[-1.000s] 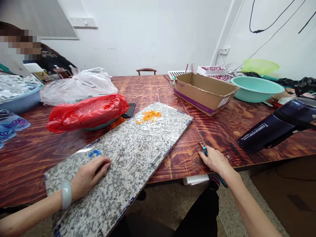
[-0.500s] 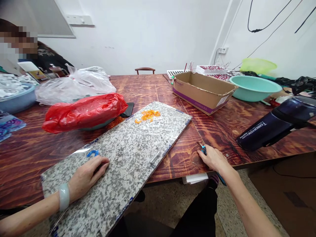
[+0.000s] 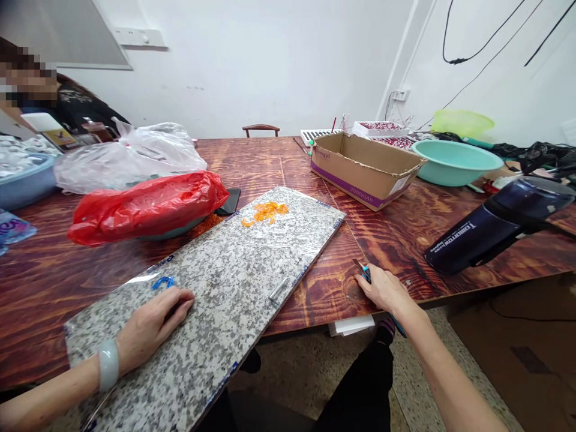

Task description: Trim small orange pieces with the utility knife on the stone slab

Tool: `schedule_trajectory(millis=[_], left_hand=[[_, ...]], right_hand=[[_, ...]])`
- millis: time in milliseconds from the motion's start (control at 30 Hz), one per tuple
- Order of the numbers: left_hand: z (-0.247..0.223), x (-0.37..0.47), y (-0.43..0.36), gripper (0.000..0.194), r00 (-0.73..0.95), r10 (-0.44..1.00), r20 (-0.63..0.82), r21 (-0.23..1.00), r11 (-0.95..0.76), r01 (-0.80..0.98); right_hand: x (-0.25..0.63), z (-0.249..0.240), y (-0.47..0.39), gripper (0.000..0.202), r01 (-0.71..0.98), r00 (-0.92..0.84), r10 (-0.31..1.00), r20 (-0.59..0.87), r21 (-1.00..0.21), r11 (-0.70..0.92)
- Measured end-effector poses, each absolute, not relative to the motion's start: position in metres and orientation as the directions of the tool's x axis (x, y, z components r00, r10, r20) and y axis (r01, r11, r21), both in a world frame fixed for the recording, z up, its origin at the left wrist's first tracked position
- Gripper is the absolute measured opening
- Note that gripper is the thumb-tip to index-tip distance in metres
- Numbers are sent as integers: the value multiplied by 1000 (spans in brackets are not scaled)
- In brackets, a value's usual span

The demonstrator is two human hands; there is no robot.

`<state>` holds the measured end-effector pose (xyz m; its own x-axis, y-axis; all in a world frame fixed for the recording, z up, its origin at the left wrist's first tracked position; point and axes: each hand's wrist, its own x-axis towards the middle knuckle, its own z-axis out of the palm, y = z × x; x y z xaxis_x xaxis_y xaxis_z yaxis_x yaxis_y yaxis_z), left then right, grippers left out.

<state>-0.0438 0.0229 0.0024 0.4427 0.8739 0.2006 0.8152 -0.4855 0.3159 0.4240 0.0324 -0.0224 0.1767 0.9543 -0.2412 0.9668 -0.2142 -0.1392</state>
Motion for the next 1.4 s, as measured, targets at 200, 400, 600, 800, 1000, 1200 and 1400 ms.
schedule_trajectory(millis=[200, 400, 600, 800, 1000, 1200, 1400], left_hand=[[0, -45, 24, 19, 447, 874, 191, 308, -485, 818], [3, -44, 23, 20, 447, 870, 209, 313, -492, 812], [0, -46, 23, 18, 442, 875, 196, 318, -483, 816], [-1, -47, 24, 17, 451, 873, 184, 327, -487, 810], [-3, -49, 24, 17, 446, 876, 184, 327, -482, 813], [-3, -49, 24, 17, 451, 873, 187, 331, -488, 807], [-2, -48, 24, 18, 441, 880, 177, 327, -476, 816]], right_hand=[[425, -22, 31, 39, 967, 173, 956, -236, -145, -211], [425, -23, 31, 39, 969, 165, 961, -221, -146, -200], [423, -23, 31, 41, 962, 193, 949, -249, -143, -233], [421, -21, 32, 41, 966, 181, 954, -238, -138, -217], [421, -19, 32, 42, 964, 184, 952, -246, -143, -223], [420, -17, 32, 41, 962, 182, 950, -253, -156, -226], [418, -13, 32, 42, 956, 198, 942, -270, -159, -246]])
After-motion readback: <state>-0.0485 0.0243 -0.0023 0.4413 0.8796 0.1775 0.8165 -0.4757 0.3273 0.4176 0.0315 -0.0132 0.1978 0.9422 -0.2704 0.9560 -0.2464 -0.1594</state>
